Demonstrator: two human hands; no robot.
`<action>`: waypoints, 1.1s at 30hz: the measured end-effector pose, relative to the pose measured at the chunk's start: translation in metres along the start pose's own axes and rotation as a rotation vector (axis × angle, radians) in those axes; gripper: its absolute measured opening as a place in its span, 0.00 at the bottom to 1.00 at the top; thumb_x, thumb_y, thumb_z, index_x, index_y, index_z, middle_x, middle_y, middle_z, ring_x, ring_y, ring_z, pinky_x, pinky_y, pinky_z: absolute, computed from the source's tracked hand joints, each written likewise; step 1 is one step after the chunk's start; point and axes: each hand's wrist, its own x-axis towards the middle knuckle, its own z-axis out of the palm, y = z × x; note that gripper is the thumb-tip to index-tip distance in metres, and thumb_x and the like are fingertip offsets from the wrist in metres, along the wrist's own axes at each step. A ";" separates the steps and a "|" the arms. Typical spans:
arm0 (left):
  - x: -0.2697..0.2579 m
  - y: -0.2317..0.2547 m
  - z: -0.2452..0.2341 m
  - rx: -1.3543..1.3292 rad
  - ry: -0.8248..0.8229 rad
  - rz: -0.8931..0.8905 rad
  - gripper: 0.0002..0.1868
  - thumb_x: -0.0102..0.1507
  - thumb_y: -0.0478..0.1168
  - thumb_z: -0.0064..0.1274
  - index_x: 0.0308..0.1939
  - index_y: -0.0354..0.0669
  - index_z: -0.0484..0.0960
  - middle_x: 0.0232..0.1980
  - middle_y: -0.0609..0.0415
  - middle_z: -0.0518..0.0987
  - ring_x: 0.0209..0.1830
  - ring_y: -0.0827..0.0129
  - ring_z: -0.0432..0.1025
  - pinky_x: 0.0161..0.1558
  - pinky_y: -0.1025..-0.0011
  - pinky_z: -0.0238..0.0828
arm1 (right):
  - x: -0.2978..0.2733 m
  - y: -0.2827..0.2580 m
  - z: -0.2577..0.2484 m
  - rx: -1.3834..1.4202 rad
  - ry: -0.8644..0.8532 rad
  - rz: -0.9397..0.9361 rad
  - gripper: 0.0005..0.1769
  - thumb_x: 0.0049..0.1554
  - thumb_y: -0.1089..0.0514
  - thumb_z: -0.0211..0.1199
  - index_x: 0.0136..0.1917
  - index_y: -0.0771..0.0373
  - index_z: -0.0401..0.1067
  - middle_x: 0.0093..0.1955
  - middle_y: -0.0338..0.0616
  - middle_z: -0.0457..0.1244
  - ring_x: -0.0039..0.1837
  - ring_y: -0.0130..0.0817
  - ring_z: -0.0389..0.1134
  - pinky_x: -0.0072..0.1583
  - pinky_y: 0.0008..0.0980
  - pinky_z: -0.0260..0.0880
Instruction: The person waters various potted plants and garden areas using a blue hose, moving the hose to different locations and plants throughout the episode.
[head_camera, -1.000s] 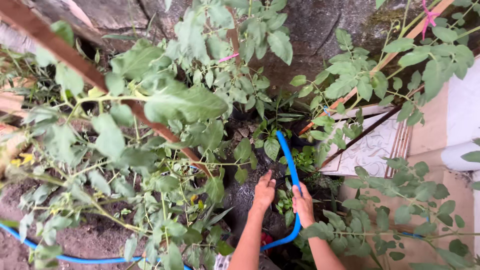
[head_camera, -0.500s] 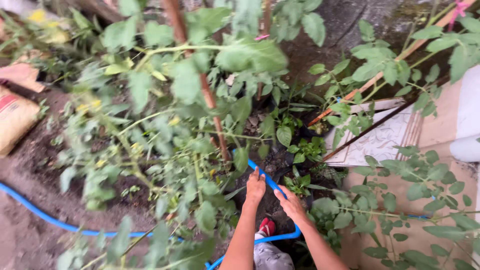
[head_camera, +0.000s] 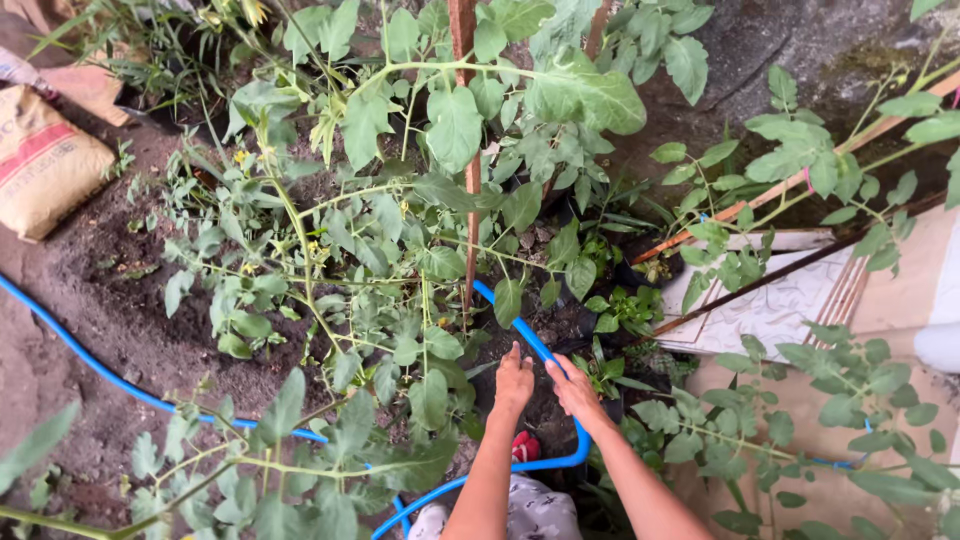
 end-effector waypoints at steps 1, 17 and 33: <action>0.004 0.002 0.002 -0.008 0.014 0.007 0.32 0.67 0.46 0.47 0.74 0.39 0.64 0.68 0.35 0.71 0.67 0.44 0.67 0.68 0.59 0.62 | 0.006 -0.003 -0.001 0.015 -0.020 -0.007 0.30 0.60 0.38 0.59 0.71 0.51 0.68 0.25 0.32 0.54 0.24 0.23 0.52 0.26 0.29 0.52; 0.000 -0.001 -0.009 -0.012 0.028 0.010 0.27 0.67 0.45 0.46 0.71 0.43 0.69 0.68 0.36 0.72 0.68 0.43 0.67 0.68 0.58 0.62 | 0.028 -0.022 0.003 0.103 -0.140 -0.020 0.28 0.61 0.38 0.57 0.70 0.50 0.68 0.25 0.32 0.53 0.23 0.23 0.51 0.25 0.27 0.51; -0.038 -0.018 -0.079 0.150 0.167 0.208 0.25 0.64 0.46 0.51 0.65 0.48 0.76 0.60 0.42 0.78 0.57 0.44 0.74 0.58 0.52 0.69 | -0.008 -0.019 0.080 0.052 0.024 -0.048 0.26 0.61 0.38 0.57 0.67 0.50 0.71 0.23 0.33 0.54 0.22 0.25 0.52 0.25 0.29 0.51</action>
